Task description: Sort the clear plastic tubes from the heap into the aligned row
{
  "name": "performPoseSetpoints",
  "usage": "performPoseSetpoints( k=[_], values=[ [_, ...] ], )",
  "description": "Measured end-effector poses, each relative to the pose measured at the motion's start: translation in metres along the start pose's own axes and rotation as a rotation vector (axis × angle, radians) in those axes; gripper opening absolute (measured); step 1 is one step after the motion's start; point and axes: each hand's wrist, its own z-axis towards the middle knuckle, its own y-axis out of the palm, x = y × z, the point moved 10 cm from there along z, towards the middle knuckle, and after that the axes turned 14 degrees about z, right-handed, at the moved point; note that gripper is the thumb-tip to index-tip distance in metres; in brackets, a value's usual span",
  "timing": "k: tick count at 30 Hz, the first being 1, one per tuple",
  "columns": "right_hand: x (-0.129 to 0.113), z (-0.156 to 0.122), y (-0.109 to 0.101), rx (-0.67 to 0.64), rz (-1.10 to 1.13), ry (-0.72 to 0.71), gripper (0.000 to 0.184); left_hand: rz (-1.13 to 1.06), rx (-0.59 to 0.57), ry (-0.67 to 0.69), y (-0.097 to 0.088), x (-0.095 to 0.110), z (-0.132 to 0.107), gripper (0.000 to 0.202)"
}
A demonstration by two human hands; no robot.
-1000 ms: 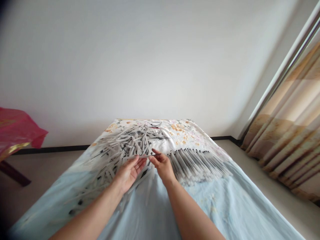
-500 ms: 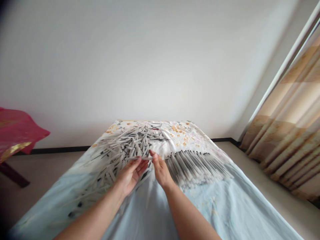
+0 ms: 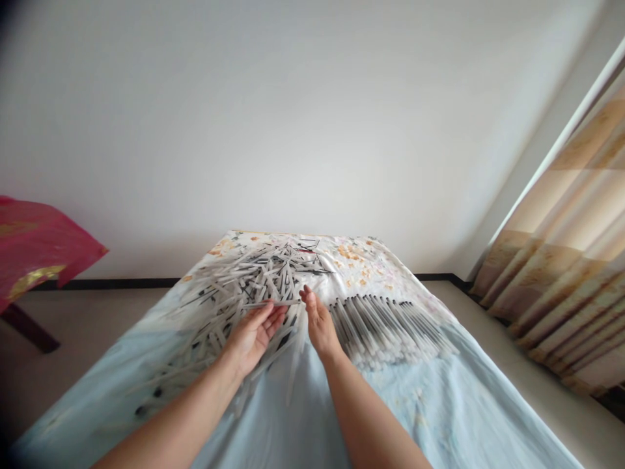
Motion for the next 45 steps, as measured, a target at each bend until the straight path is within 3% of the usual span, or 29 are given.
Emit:
performPoseSetpoints(
  k=[2,7,10,16,19,23,27,33,45],
  values=[
    [0.005,0.015,-0.011,0.061,-0.267,-0.015,0.045,-0.001,0.022,0.005,-0.005,0.000,0.002,0.014],
    [0.029,0.048,-0.009,-0.011,-0.934,0.100,0.027,-0.010,0.020,0.018,-0.008,0.001,0.005,0.011],
    [0.037,0.057,0.001,-0.068,-1.060,0.132,0.024,-0.009,0.026,0.016,-0.007,0.001,0.003,0.012],
    [0.033,0.061,0.010,-0.086,-1.044,0.106,0.020,-0.004,0.022,0.005,-0.003,0.002,0.000,0.014],
    [0.019,0.054,0.003,-0.044,-0.921,0.051,0.023,-0.005,0.021,0.008,-0.003,0.002,0.000,0.014],
    [0.000,0.027,-0.016,0.042,-0.319,0.002,0.020,-0.006,0.010,0.005,-0.003,-0.001,0.002,0.014],
    [0.004,-0.001,-0.017,-0.021,0.144,0.102,0.022,-0.003,-0.010,0.000,0.000,-0.004,0.001,0.014],
    [0.003,-0.008,-0.025,0.025,0.272,0.101,0.020,0.016,0.000,-0.003,0.002,-0.002,-0.001,0.014],
    [-0.004,-0.005,-0.009,-0.039,0.322,0.110,0.019,0.048,0.007,-0.005,0.001,-0.006,-0.001,0.014]
  ],
)
